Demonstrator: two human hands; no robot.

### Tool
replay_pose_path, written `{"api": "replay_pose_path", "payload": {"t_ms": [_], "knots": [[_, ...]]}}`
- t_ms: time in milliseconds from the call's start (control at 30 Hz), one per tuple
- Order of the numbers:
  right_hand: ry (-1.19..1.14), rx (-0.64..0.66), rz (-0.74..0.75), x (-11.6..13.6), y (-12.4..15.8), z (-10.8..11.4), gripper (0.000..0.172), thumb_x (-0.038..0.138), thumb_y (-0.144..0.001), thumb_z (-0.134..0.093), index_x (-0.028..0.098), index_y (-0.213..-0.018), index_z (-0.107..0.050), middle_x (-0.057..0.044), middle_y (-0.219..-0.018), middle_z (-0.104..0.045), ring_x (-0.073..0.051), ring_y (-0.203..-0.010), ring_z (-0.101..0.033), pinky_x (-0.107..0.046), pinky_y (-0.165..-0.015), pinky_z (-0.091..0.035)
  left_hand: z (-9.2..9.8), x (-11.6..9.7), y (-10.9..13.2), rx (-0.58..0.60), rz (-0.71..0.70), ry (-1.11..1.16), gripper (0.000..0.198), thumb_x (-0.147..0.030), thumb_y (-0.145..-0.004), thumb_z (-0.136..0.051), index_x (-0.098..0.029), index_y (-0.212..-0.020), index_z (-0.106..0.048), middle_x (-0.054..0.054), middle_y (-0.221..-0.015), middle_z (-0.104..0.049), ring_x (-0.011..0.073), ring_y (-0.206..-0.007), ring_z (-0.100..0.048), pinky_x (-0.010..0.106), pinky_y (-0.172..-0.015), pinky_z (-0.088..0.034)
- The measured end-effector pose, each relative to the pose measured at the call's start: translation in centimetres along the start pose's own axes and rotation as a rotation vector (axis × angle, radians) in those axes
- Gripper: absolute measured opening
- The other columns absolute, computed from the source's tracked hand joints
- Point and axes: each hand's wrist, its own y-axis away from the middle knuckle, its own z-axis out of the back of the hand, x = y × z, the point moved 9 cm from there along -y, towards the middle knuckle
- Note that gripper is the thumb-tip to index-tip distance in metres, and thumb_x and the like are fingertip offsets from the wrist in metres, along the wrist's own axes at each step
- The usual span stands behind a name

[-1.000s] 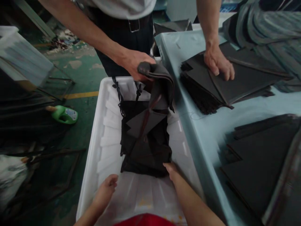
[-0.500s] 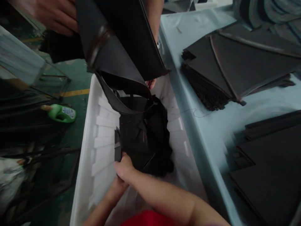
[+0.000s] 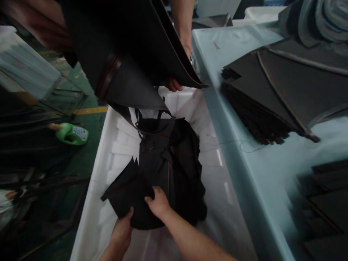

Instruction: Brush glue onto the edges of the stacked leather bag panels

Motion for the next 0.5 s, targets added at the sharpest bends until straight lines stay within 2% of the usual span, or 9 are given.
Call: {"api": "replay_pose_path", "payload": {"t_ms": [67, 133, 233, 300, 367, 433, 500], "knots": [[0.109, -0.173, -0.089, -2.8, -2.5, 3.1, 0.07, 0.032, -0.078, -0.051, -0.001, -0.134, -0.024, -0.025, -0.139, -0.021, -0.033, -0.129, -0.015, -0.045, -0.103, -0.016, 0.6, -0.2, 0.0, -0.046, 0.007, 0.09, 0.044, -0.021, -0.08, -0.048, -0.015, -0.123, -0.039, 0.01, -0.117, -0.056, 0.0217, -0.114, -0.048, 0.036, -0.093, -0.043], [0.21, -0.293, -0.122, -5.0, -5.0, 6.2, 0.074, 0.022, -0.075, -0.054, 0.0, -0.136, -0.016, -0.024, -0.142, -0.004, -0.036, -0.129, 0.006, -0.052, -0.102, -0.003, 0.9, 0.1, 0.1, -0.002, 0.063, 0.177, 0.043, -0.022, -0.077, -0.054, -0.018, -0.118, -0.045, 0.008, -0.115, -0.058, 0.0218, -0.111, -0.05, 0.036, -0.092, -0.044], [0.32, -0.38, -0.107, -7.3, -8.3, 10.2, 0.064, 0.005, -0.075, -0.046, 0.007, -0.135, -0.025, -0.017, -0.144, -0.004, -0.03, -0.128, 0.016, -0.052, -0.101, 0.005, 1.0, 1.3, 0.8, 0.159, 0.186, 0.211, 0.031, -0.023, -0.069, -0.062, -0.018, -0.099, -0.059, 0.008, -0.101, -0.065, 0.0268, -0.105, -0.054, 0.039, -0.088, -0.047], [0.357, -0.421, -0.11, -8.5, -9.7, 12.5, 0.059, -0.001, -0.076, -0.037, 0.009, -0.134, -0.029, -0.016, -0.144, -0.006, -0.029, -0.129, 0.014, -0.053, -0.1, 0.004, 1.2, 1.9, 1.3, 0.233, 0.224, 0.205, 0.031, -0.022, -0.063, -0.067, -0.017, -0.093, -0.062, 0.009, -0.097, -0.066, 0.0303, -0.103, -0.055, 0.043, -0.087, -0.048], [0.366, -0.463, -0.133, -9.4, -10.4, 14.3, 0.059, -0.001, -0.078, -0.033, 0.01, -0.135, -0.027, -0.018, -0.144, -0.006, -0.031, -0.13, 0.007, -0.056, -0.099, -0.002, 1.3, 2.1, 1.5, 0.267, 0.213, 0.215, 0.035, -0.021, -0.06, -0.069, -0.017, -0.094, -0.062, 0.009, -0.098, -0.066, 0.031, -0.102, -0.055, 0.045, -0.087, -0.047], [0.35, -0.483, -0.161, -10.0, -10.6, 15.8, 0.057, 0.002, -0.079, -0.032, 0.007, -0.136, -0.023, -0.023, -0.14, -0.017, -0.034, -0.129, -0.011, -0.055, -0.098, -0.015, 1.3, 2.2, 1.6, 0.278, 0.208, 0.218, 0.037, -0.02, -0.061, -0.069, -0.017, -0.098, -0.06, 0.008, -0.101, -0.065, 0.0292, -0.102, -0.056, 0.043, -0.088, -0.046], [0.315, -0.472, -0.176, -10.2, -10.3, 17.0, 0.053, 0.005, -0.079, -0.034, 0.004, -0.132, -0.031, -0.026, -0.127, -0.04, -0.033, -0.119, -0.035, -0.048, -0.093, -0.029, 1.1, 2.6, 1.4, 0.271, 0.246, 0.211, 0.035, -0.02, -0.065, -0.066, -0.016, -0.099, -0.059, 0.009, -0.102, -0.065, 0.0271, -0.099, -0.058, 0.039, -0.087, -0.047]]}}
